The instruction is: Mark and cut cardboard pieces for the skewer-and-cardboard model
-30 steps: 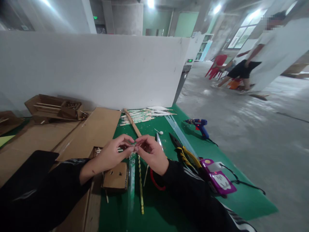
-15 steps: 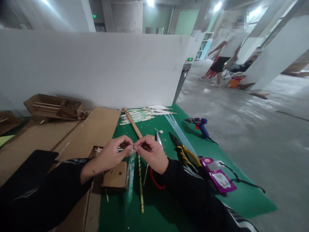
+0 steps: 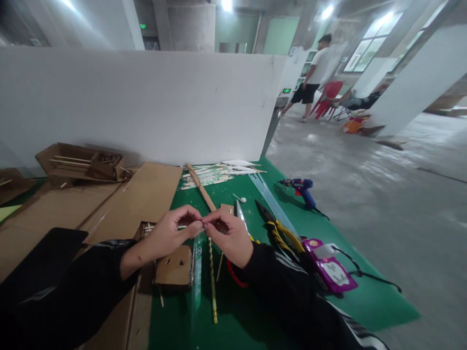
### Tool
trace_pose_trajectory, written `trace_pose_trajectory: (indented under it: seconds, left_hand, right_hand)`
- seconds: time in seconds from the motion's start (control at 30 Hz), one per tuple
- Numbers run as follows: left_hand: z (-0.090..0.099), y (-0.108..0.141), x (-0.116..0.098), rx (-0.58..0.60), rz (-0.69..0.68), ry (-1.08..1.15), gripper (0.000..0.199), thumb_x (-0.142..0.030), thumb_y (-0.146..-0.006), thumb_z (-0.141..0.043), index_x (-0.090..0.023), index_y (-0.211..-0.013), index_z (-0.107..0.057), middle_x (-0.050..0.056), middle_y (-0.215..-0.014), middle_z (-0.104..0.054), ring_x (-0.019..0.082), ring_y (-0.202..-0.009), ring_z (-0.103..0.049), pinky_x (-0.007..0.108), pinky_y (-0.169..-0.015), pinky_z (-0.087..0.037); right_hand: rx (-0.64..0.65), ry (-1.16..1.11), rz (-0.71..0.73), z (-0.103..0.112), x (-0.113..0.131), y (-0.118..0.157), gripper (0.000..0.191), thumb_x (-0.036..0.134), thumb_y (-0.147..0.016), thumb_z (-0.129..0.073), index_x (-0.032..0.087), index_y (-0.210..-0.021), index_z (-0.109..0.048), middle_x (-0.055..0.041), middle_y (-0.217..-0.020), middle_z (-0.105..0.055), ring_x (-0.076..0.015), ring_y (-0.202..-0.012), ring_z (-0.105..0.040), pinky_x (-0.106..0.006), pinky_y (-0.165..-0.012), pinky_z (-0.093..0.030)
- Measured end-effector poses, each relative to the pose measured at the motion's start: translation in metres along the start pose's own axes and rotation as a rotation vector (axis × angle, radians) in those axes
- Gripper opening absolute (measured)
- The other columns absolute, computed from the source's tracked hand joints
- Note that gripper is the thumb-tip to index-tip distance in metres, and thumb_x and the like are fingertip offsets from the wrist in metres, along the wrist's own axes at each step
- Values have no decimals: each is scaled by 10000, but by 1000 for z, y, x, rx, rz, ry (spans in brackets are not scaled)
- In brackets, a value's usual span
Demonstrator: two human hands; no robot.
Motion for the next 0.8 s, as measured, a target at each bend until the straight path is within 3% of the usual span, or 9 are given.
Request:
trace_pose_trajectory:
  seconds: [0.23, 0.37, 0.63, 0.8]
  left_hand:
    - [1, 0, 4, -21, -4, -2, 124, -299, -913, -596, -184, -929, -640, 18, -871, -693, 145, -795, -655, 253, -722, -515]
    - [2, 2, 0, -30, -8, -9, 123, -309, -919, -596, -196, -922, -647, 6, -851, -697, 143, -788, -650, 248, -717, -503]
    - [-1, 0, 2, -3, 3, 69, 128, -292, -907, -611, -188, -952, -670, 25, -902, -711, 148, -824, -670, 253, -761, -531]
    - [-1, 0, 6, -21, 28, 83, 153, -315, -916, -598, -173, -951, -643, 31, -890, -704, 138, -790, -662, 251, -740, -533]
  right_hand:
    - [43, -48, -45, 0, -2, -1, 253, 456, -823, -731, 222, -870, -648, -19, -768, -634, -167, -641, -602, -282, -523, -501]
    - [55, -35, -59, 0, -2, -3, 231, 418, -818, -744, 216, -832, -633, -8, -731, -616, -152, -610, -579, -271, -514, -495]
    - [-7, 55, 43, 1, -3, -1, 161, 357, -820, -725, 224, -813, -636, -3, -729, -612, -145, -571, -543, -283, -522, -454]
    - [-3, 93, 73, 2, -1, -1, 96, 303, -823, -718, 221, -816, -668, -23, -759, -635, -174, -661, -589, -308, -607, -477]
Point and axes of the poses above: each hand's wrist, its own y-axis away from the middle knuckle, its own z-axis out of the back of the hand, x = y × z, the point moved 2 cm from there along -y, towards the middle knuckle
